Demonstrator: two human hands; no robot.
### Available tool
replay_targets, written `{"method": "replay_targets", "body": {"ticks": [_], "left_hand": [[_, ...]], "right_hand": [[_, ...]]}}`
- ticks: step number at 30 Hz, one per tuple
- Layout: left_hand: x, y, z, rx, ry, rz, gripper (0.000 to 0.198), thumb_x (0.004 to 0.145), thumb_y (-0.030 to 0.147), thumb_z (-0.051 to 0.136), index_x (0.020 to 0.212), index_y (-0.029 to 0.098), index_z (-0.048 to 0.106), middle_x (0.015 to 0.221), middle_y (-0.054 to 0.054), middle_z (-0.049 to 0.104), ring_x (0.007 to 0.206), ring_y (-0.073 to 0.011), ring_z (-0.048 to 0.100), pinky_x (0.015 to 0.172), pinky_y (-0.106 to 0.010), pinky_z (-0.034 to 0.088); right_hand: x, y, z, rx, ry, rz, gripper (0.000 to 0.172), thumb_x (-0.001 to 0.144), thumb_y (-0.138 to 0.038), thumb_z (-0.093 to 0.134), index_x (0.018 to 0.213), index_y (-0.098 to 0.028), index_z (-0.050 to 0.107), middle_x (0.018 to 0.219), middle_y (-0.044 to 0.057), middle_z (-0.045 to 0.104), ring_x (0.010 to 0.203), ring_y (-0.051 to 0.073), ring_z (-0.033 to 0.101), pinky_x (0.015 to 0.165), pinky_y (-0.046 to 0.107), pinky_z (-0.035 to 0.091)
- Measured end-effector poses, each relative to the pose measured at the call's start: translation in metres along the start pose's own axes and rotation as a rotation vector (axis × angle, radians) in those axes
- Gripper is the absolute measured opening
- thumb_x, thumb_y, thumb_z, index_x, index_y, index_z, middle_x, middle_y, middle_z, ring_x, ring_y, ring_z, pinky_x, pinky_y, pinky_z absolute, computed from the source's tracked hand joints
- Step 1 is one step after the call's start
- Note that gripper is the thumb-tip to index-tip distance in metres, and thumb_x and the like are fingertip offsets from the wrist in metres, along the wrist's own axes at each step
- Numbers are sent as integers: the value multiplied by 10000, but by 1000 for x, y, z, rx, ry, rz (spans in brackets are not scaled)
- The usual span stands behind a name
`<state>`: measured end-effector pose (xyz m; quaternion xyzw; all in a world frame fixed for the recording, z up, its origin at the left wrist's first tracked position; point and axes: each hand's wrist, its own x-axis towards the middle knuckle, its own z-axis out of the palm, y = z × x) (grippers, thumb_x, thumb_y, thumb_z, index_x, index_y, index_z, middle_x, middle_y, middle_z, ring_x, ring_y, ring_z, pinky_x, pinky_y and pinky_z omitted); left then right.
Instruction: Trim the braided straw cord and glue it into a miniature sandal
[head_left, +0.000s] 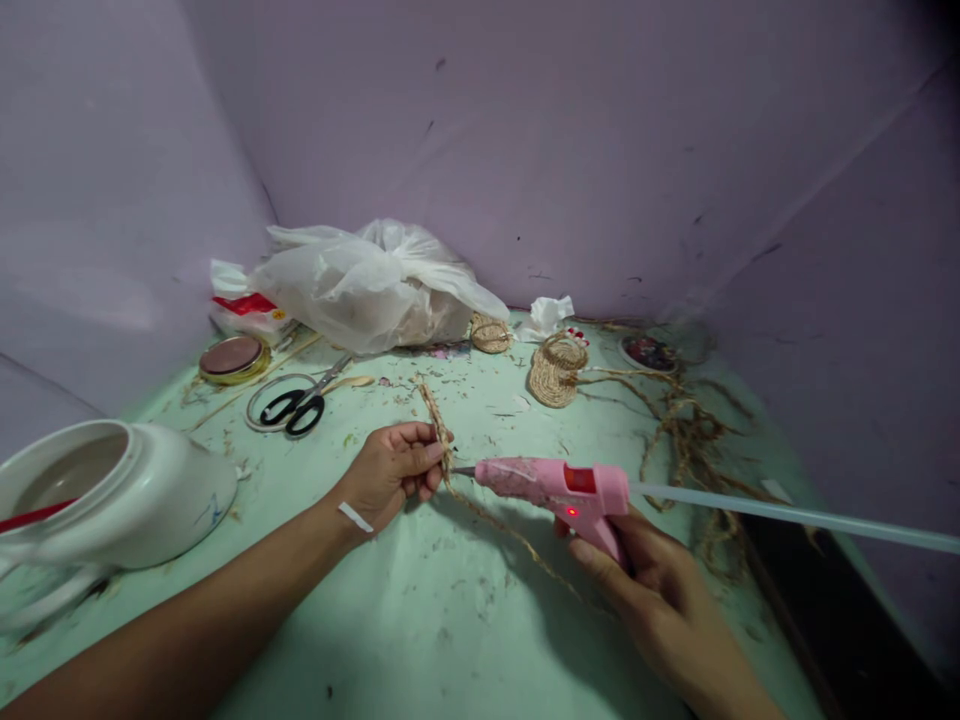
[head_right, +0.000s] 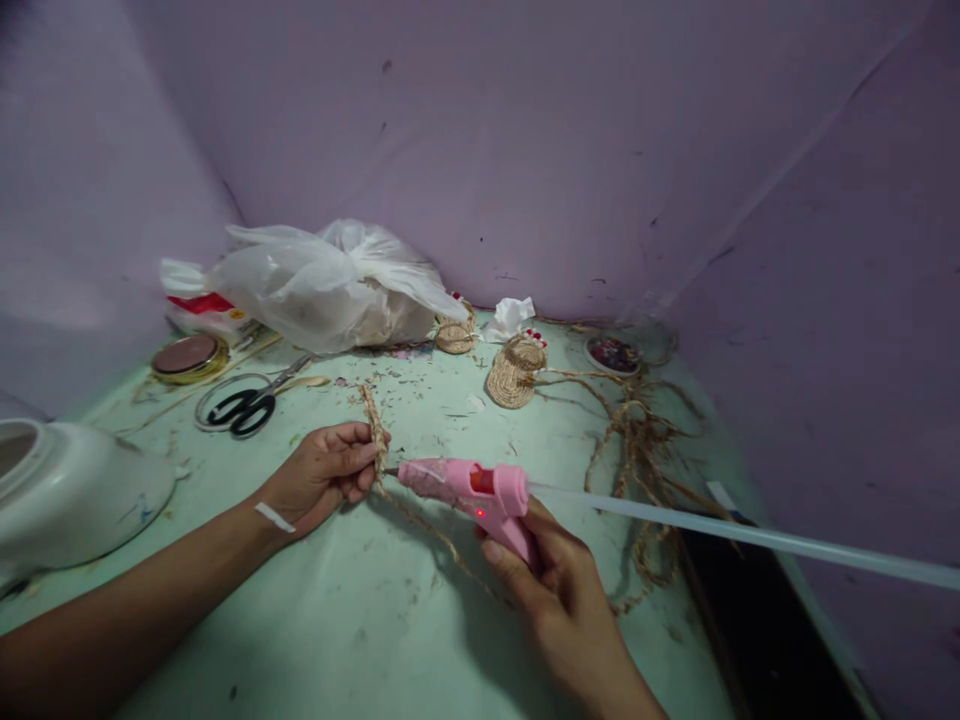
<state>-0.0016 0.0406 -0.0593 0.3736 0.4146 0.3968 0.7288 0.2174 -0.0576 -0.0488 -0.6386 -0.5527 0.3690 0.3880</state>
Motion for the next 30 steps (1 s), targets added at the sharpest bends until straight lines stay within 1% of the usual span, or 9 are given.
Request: {"method": "replay_targets", "body": {"ticks": [2, 6, 10, 14, 17, 22, 26, 30], "left_hand": [[0, -1, 0, 4, -2, 2, 261, 568, 275, 734, 698, 118, 570, 430, 27, 539, 360, -53, 451, 326, -131, 341], [-1, -2, 0, 16, -23, 14, 268, 576, 278, 731, 740, 115, 596, 445, 31, 538, 371, -55, 457, 330, -138, 346], [-1, -4, 0, 54, -23, 23, 301, 574, 296, 729, 784, 109, 622, 450, 31, 528, 372, -56, 450, 332, -147, 328], [-2, -5, -1, 110, -14, 23, 349, 576, 313, 721, 845, 101, 649, 436, 30, 515, 358, -50, 422, 332, -156, 293], [-3, -5, 0, 147, -11, 22, 386, 586, 317, 710, 899, 97, 659, 433, 29, 511, 363, -51, 419, 339, -163, 282], [-3, -6, 0, 161, -15, 31, 407, 585, 322, 710, 923, 99, 663, 432, 31, 511, 364, -45, 412, 343, -160, 271], [-3, -9, -2, 163, -26, 37, 407, 605, 326, 698, 943, 104, 655, 424, 35, 512, 355, -40, 406, 345, -157, 274], [-3, -10, -3, 189, -35, 41, 415, 629, 321, 681, 976, 98, 639, 416, 42, 499, 347, -35, 394, 342, -154, 272]], "right_hand": [[0, -1, 0, 3, 0, 4, 270, 726, -384, 571, 873, -170, 643, 672, 15, 604, 585, 165, 515, 498, 239, 397], [1, 0, 2, 23, 35, 5, 250, 718, -383, 578, 827, -171, 653, 621, 1, 580, 549, 150, 495, 474, 228, 389], [0, 0, 2, 27, 37, 2, 290, 714, -395, 583, 881, -169, 657, 634, 1, 591, 539, 145, 493, 452, 222, 378], [-1, -1, 1, 13, 33, -16, 293, 718, -386, 583, 908, -176, 657, 669, 8, 614, 597, 162, 526, 506, 232, 403], [-1, 0, 1, 12, 19, -3, 280, 726, -385, 572, 897, -180, 656, 694, 14, 628, 624, 171, 542, 534, 239, 417], [-1, 2, 2, 4, 48, 6, 286, 721, -397, 582, 887, -177, 656, 686, 14, 625, 610, 168, 539, 511, 233, 410], [-2, 3, 3, 17, 53, 3, 303, 721, -397, 581, 917, -177, 654, 686, 11, 626, 574, 153, 527, 470, 219, 393], [-2, 2, 3, 47, 56, 1, 296, 719, -392, 587, 920, -184, 655, 724, 19, 635, 621, 163, 546, 522, 226, 423]]}}
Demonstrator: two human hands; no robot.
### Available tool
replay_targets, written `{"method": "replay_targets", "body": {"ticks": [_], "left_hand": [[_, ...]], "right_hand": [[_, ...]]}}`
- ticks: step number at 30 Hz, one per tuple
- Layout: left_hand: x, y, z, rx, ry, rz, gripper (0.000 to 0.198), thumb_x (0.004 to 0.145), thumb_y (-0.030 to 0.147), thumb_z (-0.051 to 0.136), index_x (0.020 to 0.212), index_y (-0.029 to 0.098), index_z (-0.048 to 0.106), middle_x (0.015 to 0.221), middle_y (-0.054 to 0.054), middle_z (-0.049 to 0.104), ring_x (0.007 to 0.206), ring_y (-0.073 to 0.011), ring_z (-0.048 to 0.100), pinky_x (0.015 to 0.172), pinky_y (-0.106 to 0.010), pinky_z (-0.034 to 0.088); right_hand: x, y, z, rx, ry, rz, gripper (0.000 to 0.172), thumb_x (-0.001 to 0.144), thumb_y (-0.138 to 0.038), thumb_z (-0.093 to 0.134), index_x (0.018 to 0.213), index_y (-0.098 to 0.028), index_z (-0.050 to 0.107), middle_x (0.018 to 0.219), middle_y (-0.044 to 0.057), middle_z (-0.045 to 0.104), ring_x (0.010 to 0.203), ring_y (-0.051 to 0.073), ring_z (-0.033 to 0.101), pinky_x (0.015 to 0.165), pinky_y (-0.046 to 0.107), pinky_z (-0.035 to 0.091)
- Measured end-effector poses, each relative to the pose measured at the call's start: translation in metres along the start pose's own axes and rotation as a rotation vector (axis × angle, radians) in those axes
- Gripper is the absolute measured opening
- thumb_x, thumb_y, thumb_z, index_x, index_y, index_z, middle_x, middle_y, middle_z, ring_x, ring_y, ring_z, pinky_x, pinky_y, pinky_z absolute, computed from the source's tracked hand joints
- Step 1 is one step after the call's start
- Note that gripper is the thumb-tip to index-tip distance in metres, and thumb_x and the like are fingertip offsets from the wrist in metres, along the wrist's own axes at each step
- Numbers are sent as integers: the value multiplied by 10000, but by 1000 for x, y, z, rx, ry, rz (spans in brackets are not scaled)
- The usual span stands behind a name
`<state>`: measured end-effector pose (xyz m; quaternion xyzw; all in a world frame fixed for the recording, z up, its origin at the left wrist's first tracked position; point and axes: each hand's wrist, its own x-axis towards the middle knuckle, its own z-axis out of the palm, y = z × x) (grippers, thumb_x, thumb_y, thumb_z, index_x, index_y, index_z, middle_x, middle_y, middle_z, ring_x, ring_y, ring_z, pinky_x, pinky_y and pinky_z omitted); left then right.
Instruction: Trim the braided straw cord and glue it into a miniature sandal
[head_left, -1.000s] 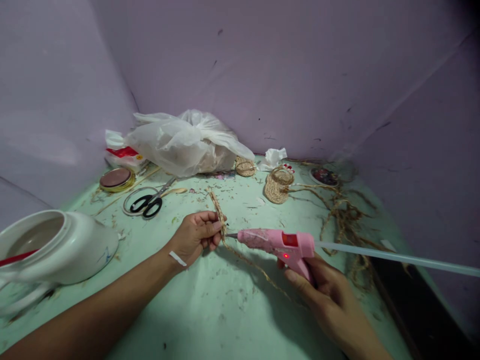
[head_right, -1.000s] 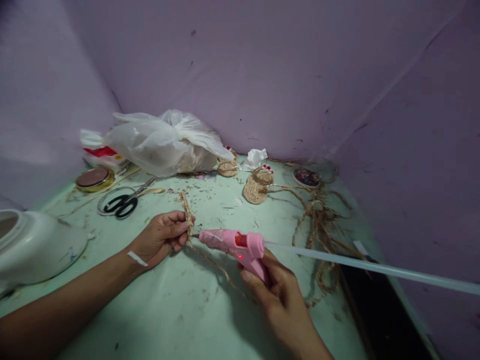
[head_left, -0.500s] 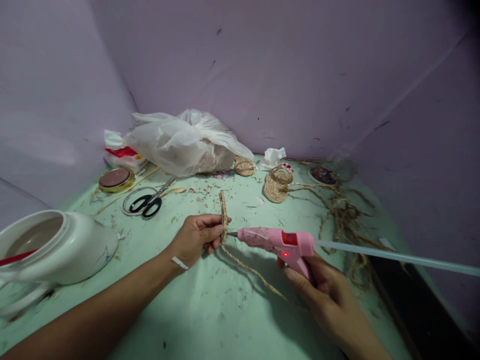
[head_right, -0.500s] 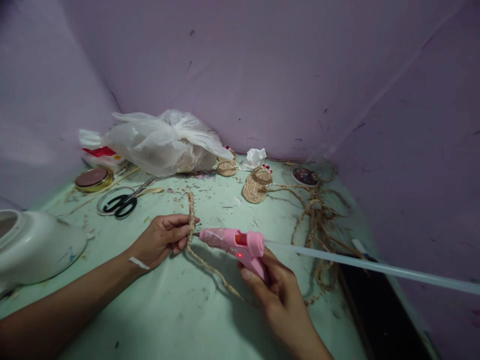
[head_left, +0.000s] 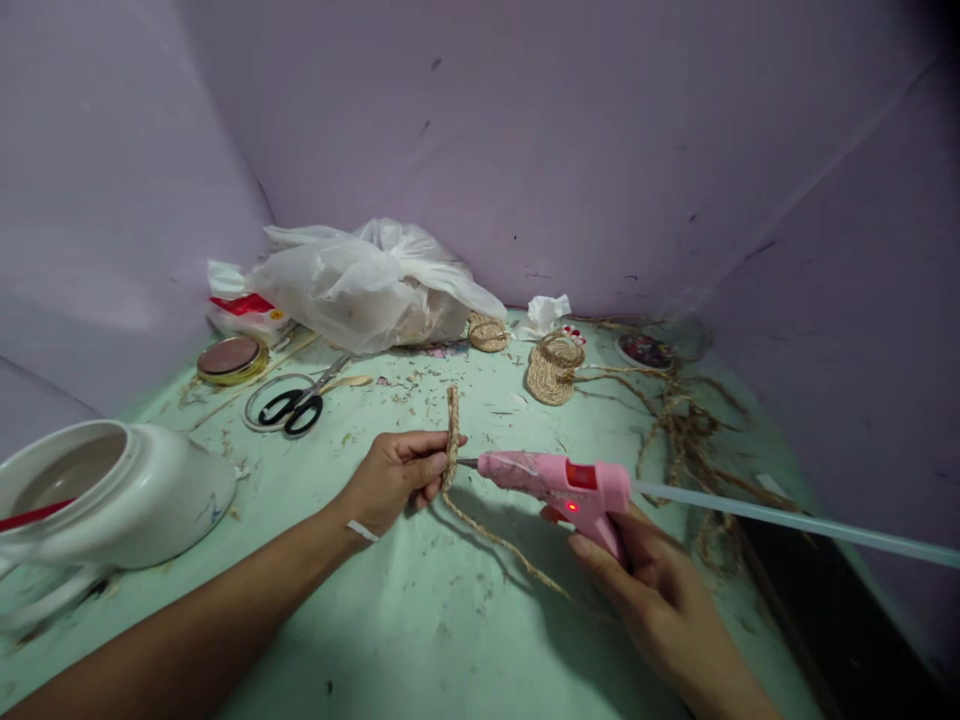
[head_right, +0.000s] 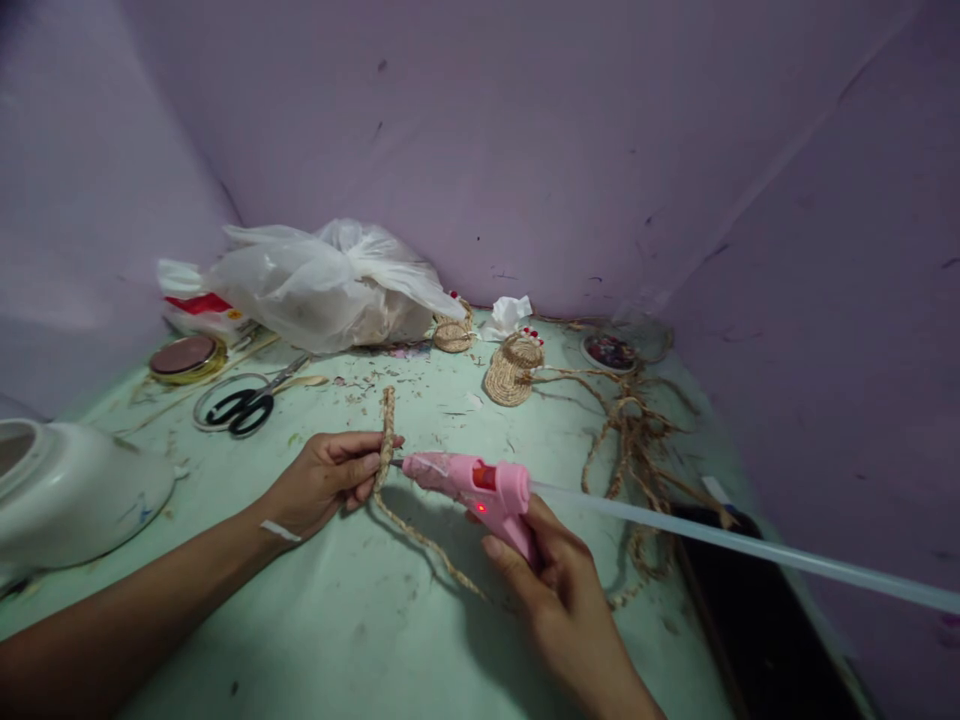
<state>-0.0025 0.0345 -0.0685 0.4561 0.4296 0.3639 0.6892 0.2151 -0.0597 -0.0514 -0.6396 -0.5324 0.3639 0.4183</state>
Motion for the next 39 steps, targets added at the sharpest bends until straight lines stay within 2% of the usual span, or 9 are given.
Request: {"method": "replay_targets", "body": {"ticks": [4, 7, 9, 13, 17, 22, 25, 33, 39], "left_hand": [[0, 1, 1, -3, -15, 11, 443, 635, 306, 677, 1013, 90, 599, 439, 53, 486, 358, -33, 394, 333, -144, 277], [-1, 3, 3, -61, -7, 40, 453, 621, 275, 693, 1019, 140, 523, 561, 55, 518, 375, -34, 423, 311, -135, 285], [-1, 3, 4, -87, 0, 47, 406, 620, 260, 695, 954, 163, 486, 606, 57, 522, 371, -29, 425, 298, -127, 284], [-2, 4, 5, -74, 2, 51, 327, 611, 260, 695, 829, 142, 482, 528, 67, 487, 358, -27, 412, 294, -120, 288], [-1, 3, 5, -48, 1, 47, 310, 607, 260, 693, 814, 125, 506, 510, 56, 500, 363, -32, 423, 299, -122, 309], [-1, 2, 4, -39, -12, 63, 294, 626, 248, 680, 829, 123, 506, 513, 54, 506, 369, -32, 431, 304, -117, 327], [-1, 3, 4, -48, -24, 65, 301, 625, 251, 682, 830, 125, 503, 523, 53, 512, 369, -31, 431, 303, -116, 329], [-1, 5, 5, -46, -36, 52, 321, 604, 260, 699, 822, 123, 506, 536, 46, 532, 369, -28, 435, 304, -115, 325], [-2, 5, 5, -54, -6, 52, 324, 593, 271, 706, 811, 132, 511, 511, 56, 513, 361, -37, 430, 300, -129, 316]], "right_hand": [[0, -2, 0, 9, -3, -1, 276, 719, -379, 592, 913, -191, 651, 638, 1, 600, 602, 163, 542, 514, 222, 417], [0, -5, 0, 6, 18, -7, 221, 715, -373, 593, 833, -196, 650, 576, -12, 559, 605, 169, 543, 503, 221, 412], [0, -7, 1, 15, 9, -12, 191, 713, -372, 592, 777, -199, 643, 562, -13, 547, 601, 172, 542, 496, 224, 412], [-1, -12, 2, 45, 7, 0, 164, 707, -366, 600, 680, -206, 624, 538, -17, 536, 603, 178, 552, 521, 230, 430], [0, -13, 2, 35, 28, -13, 180, 710, -353, 589, 766, -198, 661, 601, 3, 592, 641, 193, 576, 571, 248, 457], [3, -10, -1, 11, -28, -58, 230, 713, -335, 596, 889, -211, 677, 683, 18, 649, 628, 188, 590, 545, 236, 458], [3, -9, -1, 13, -4, -43, 266, 714, -353, 596, 922, -204, 670, 684, 24, 650, 632, 194, 592, 540, 238, 455], [2, -9, -1, 15, -4, -31, 294, 713, -355, 592, 953, -197, 659, 629, 16, 617, 601, 193, 576, 492, 237, 443], [2, -10, -2, 33, -24, -27, 251, 709, -362, 589, 885, -199, 664, 631, 17, 620, 601, 192, 577, 510, 243, 453]]}}
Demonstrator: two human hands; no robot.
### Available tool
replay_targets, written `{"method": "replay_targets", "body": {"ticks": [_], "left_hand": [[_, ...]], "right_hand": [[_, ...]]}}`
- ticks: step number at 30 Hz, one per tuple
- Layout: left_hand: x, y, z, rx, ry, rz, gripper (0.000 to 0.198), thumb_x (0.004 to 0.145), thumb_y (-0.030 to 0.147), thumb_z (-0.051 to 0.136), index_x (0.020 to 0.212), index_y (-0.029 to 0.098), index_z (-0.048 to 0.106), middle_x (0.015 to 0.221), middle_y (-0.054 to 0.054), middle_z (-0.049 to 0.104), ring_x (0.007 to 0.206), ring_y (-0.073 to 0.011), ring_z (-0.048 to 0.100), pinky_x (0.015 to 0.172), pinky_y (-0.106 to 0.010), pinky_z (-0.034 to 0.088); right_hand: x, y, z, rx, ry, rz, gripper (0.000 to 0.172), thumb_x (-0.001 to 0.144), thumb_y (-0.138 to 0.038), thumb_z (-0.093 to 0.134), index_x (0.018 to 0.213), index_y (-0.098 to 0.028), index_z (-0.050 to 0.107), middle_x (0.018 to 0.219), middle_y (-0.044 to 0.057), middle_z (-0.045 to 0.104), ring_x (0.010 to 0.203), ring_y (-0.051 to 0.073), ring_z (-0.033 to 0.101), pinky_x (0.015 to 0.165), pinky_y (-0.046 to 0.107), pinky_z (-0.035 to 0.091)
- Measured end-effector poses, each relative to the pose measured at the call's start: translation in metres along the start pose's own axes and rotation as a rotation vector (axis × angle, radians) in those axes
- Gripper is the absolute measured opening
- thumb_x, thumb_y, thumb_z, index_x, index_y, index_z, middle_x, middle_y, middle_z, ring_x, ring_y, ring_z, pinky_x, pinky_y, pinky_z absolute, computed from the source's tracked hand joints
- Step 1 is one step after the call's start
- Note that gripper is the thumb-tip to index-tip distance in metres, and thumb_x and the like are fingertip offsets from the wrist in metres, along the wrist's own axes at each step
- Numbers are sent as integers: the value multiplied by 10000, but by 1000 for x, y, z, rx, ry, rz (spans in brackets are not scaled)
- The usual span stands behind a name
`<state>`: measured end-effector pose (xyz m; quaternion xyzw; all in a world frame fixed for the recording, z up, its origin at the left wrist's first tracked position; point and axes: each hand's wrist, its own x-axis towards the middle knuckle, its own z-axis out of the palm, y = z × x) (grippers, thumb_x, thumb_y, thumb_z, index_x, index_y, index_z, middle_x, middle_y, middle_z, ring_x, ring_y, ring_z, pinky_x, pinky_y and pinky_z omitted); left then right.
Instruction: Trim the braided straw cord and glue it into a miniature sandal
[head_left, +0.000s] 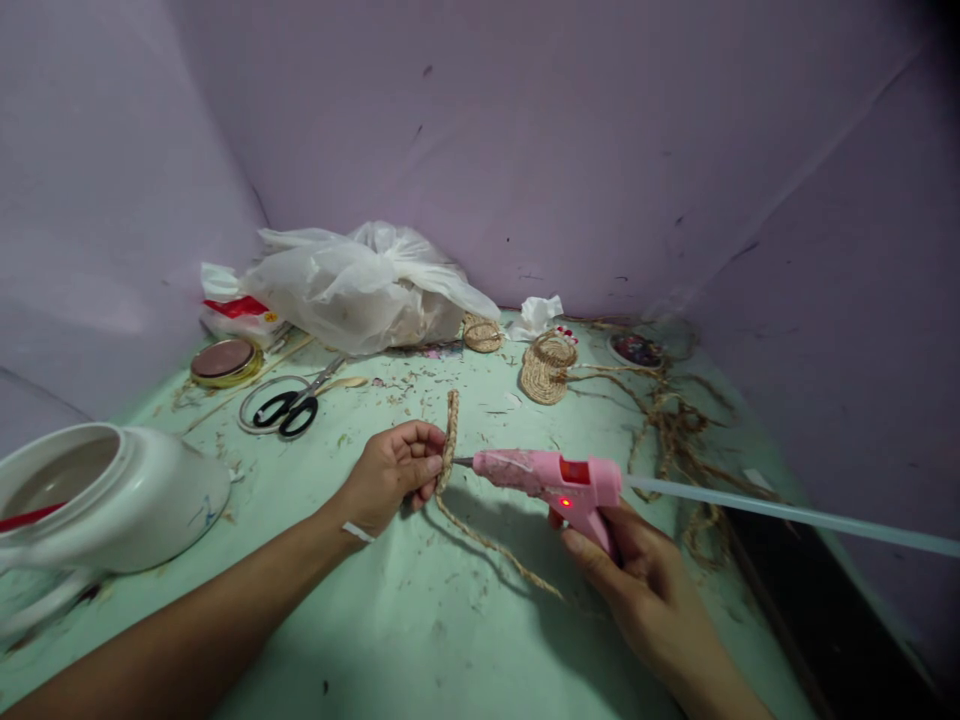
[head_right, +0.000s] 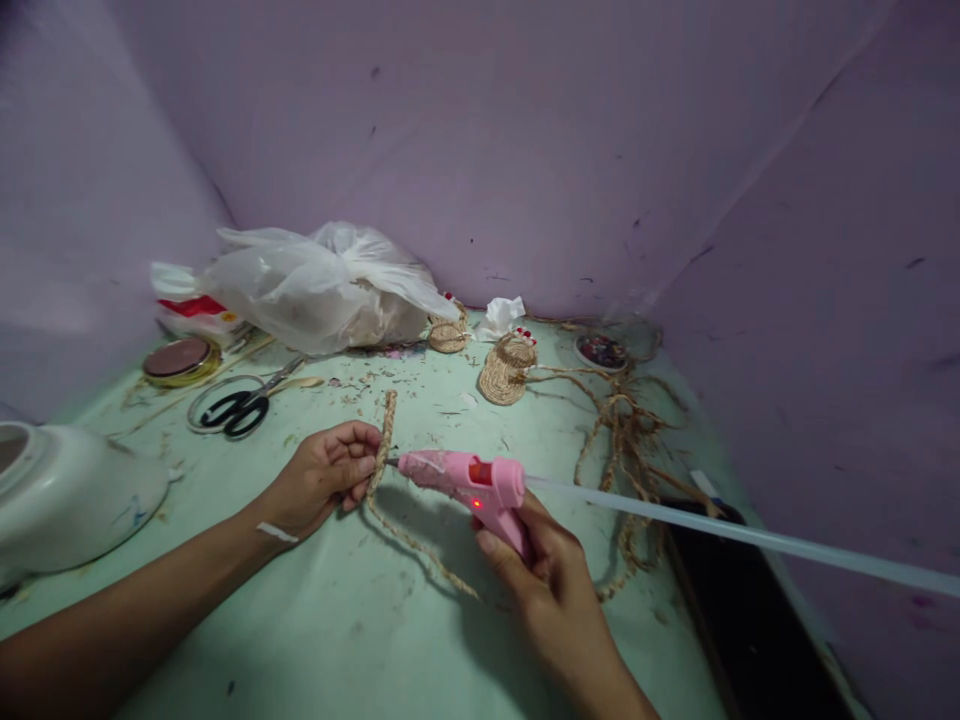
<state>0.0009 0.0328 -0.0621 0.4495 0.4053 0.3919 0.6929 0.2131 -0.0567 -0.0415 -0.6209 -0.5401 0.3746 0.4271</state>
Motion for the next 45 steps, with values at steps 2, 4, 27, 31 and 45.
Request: {"method": "replay_targets", "body": {"ticks": [2, 4, 27, 31, 45], "left_hand": [[0, 0, 0, -1, 4, 3, 325, 590, 273, 708, 809, 133, 512, 505, 57, 511, 360, -38, 427, 302, -131, 315], [1, 0, 1, -3, 4, 6, 323, 591, 269, 708, 809, 136, 510, 492, 62, 505, 358, -38, 423, 302, -131, 315], [1, -2, -2, 13, -14, -3, 308, 618, 274, 693, 824, 139, 508, 509, 58, 508, 365, -35, 422, 303, -119, 319], [2, -1, -2, 14, -14, -1, 319, 610, 272, 699, 826, 137, 508, 508, 59, 508, 367, -34, 422, 305, -119, 325], [0, 0, 1, -12, -31, -17, 324, 598, 276, 701, 816, 137, 506, 531, 64, 507, 354, -19, 399, 294, -108, 298]], "right_hand": [[0, -1, 0, -6, 3, 2, 233, 703, -367, 591, 844, -198, 668, 623, 19, 617, 593, 193, 572, 502, 244, 449], [0, -1, -1, 0, 8, -2, 212, 698, -362, 595, 807, -195, 668, 627, 18, 618, 592, 189, 571, 503, 241, 448], [-4, 1, 3, 93, 38, 33, 205, 694, -343, 616, 816, -186, 665, 714, 40, 666, 680, 201, 610, 603, 258, 489], [-5, 3, 3, 126, 38, 46, 202, 705, -352, 613, 832, -202, 657, 777, 42, 674, 738, 207, 610, 647, 266, 485], [-5, 3, -5, -30, -27, -7, 219, 718, -339, 590, 847, -179, 664, 757, 42, 675, 689, 194, 600, 610, 248, 466]]}}
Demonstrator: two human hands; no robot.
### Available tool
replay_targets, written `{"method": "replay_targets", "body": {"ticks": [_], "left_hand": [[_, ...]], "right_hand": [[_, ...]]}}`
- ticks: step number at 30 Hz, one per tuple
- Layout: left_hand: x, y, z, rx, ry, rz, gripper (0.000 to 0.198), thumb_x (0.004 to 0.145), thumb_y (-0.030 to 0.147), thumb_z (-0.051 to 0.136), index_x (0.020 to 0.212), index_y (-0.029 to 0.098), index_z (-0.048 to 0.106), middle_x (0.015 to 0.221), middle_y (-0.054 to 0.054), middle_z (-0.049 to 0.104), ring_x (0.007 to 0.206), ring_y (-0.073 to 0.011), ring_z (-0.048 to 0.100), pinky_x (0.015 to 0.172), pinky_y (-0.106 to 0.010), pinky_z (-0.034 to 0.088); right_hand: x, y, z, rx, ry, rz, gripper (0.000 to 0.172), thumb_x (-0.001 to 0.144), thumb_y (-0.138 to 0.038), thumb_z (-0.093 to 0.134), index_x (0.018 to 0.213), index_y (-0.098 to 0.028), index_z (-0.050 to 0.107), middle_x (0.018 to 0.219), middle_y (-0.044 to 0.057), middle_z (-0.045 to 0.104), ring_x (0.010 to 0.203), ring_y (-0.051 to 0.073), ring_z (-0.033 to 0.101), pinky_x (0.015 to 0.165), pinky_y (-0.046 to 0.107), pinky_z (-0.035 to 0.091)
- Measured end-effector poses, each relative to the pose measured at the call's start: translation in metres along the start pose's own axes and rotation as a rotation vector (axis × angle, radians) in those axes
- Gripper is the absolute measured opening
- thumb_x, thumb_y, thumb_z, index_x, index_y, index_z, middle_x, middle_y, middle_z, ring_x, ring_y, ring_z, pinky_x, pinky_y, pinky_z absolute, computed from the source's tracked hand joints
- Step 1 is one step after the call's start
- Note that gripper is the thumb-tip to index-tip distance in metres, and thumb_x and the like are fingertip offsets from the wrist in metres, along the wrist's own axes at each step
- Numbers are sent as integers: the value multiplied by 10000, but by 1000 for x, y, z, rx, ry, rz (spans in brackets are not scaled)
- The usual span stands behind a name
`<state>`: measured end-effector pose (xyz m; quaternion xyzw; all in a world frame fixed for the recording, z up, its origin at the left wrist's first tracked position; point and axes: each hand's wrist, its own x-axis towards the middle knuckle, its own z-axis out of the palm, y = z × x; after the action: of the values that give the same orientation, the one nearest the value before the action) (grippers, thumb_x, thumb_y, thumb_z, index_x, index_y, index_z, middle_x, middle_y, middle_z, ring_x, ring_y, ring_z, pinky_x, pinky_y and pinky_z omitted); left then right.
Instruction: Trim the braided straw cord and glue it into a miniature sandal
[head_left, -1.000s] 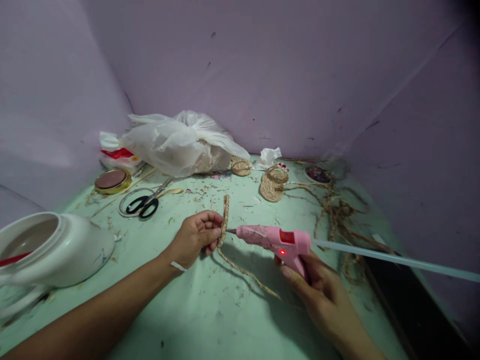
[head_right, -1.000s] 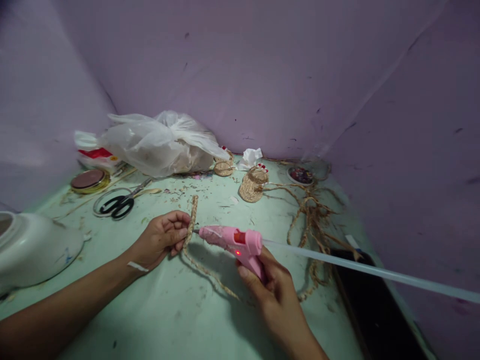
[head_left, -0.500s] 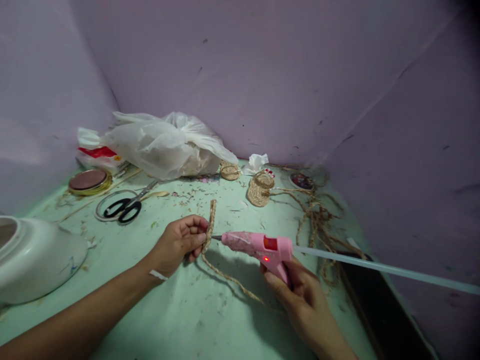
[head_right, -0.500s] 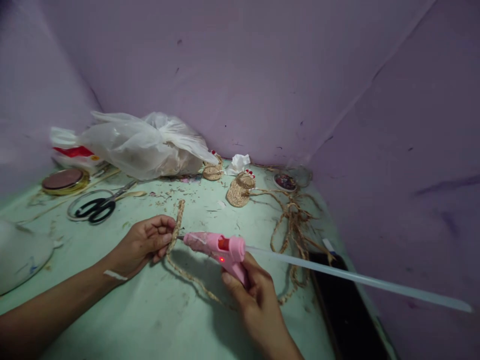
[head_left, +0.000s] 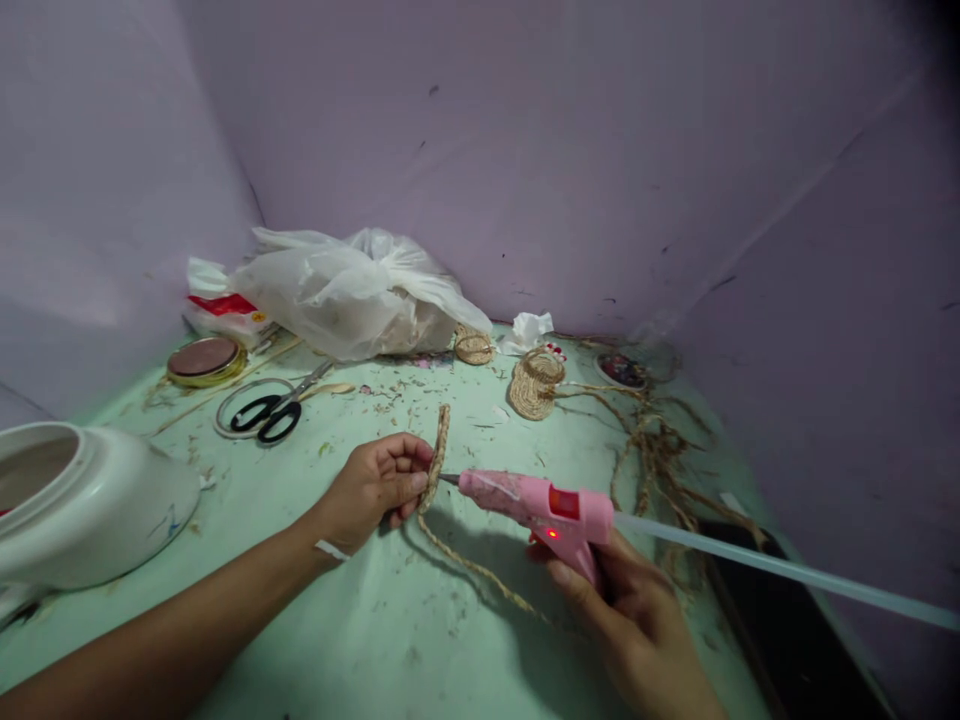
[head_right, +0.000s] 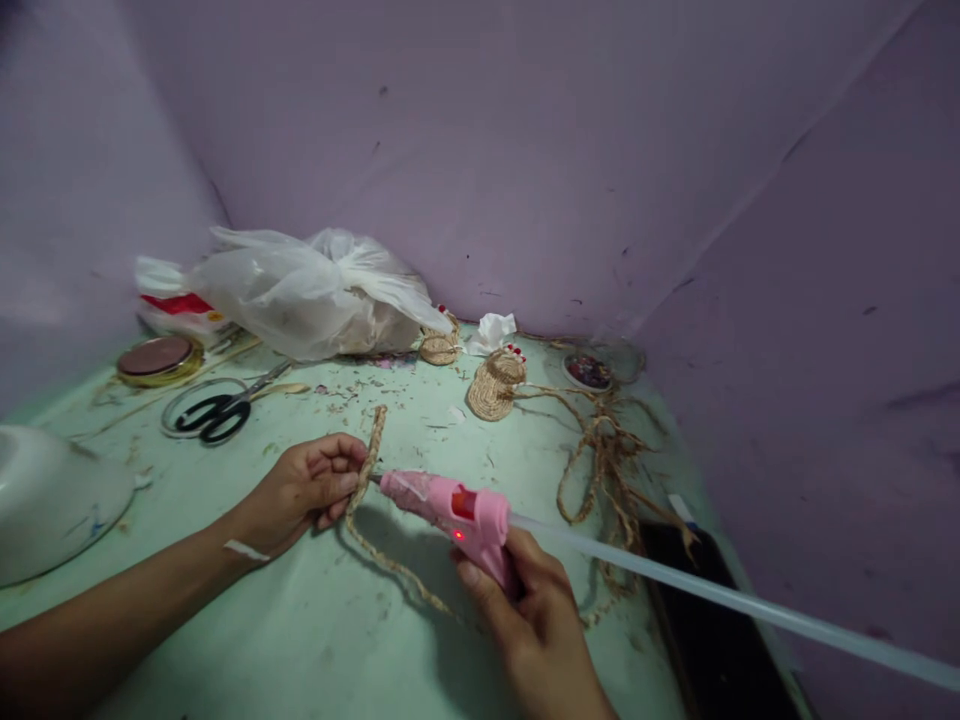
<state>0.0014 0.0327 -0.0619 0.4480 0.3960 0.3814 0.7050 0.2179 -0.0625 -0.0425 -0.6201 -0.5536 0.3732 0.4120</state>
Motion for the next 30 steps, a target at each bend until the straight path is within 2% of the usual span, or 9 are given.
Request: {"method": "replay_targets", "body": {"ticks": [3, 6, 8, 11, 16, 23, 30], "left_hand": [[0, 0, -1, -2, -12, -4, 327, 598, 281, 703, 815, 136, 505, 542, 62, 510, 357, -17, 398, 296, -106, 300], [-1, -1, -2, 3, -13, -6, 332, 596, 279, 705, 821, 135, 509, 550, 57, 515, 362, -19, 408, 296, -105, 306], [0, 0, -2, 5, -12, -7, 329, 595, 274, 705, 821, 133, 511, 546, 58, 516, 362, -19, 409, 298, -105, 313], [0, 0, -1, -2, -8, -12, 328, 593, 272, 705, 817, 131, 512, 537, 60, 515, 355, -18, 404, 293, -104, 310], [-1, -1, -1, 0, -5, -5, 329, 588, 274, 705, 816, 134, 512, 545, 57, 517, 356, -22, 411, 291, -110, 306], [-1, 0, -1, 4, -7, -4, 327, 583, 265, 716, 810, 133, 521, 549, 58, 508, 363, -20, 412, 299, -109, 311], [-1, 0, -2, -18, -9, -3, 324, 574, 258, 724, 799, 136, 525, 584, 57, 518, 369, -19, 427, 297, -109, 317]], "right_hand": [[0, 6, 0, -57, 41, -32, 230, 722, -323, 587, 890, -180, 651, 770, 38, 664, 713, 197, 594, 632, 253, 468], [-2, 11, 2, -20, 79, -64, 208, 735, -320, 575, 880, -188, 641, 712, 24, 641, 619, 171, 571, 541, 230, 462], [-2, 12, 4, 24, 94, -82, 196, 739, -323, 575, 875, -198, 640, 706, 21, 640, 613, 168, 575, 533, 224, 469], [-2, 11, 6, 46, 83, -92, 223, 725, -320, 596, 915, -213, 642, 786, 36, 662, 716, 192, 609, 623, 244, 497], [0, 9, 9, 62, 84, -94, 209, 729, -311, 595, 915, -224, 637, 798, 31, 672, 769, 198, 623, 671, 249, 502], [-2, 13, 9, 74, 101, -62, 198, 734, -320, 587, 875, -187, 627, 823, 47, 664, 747, 193, 604, 660, 259, 484], [-2, 12, 7, 90, 38, -63, 186, 763, -309, 565, 910, -203, 609, 797, 20, 648, 666, 156, 572, 564, 217, 442]]}}
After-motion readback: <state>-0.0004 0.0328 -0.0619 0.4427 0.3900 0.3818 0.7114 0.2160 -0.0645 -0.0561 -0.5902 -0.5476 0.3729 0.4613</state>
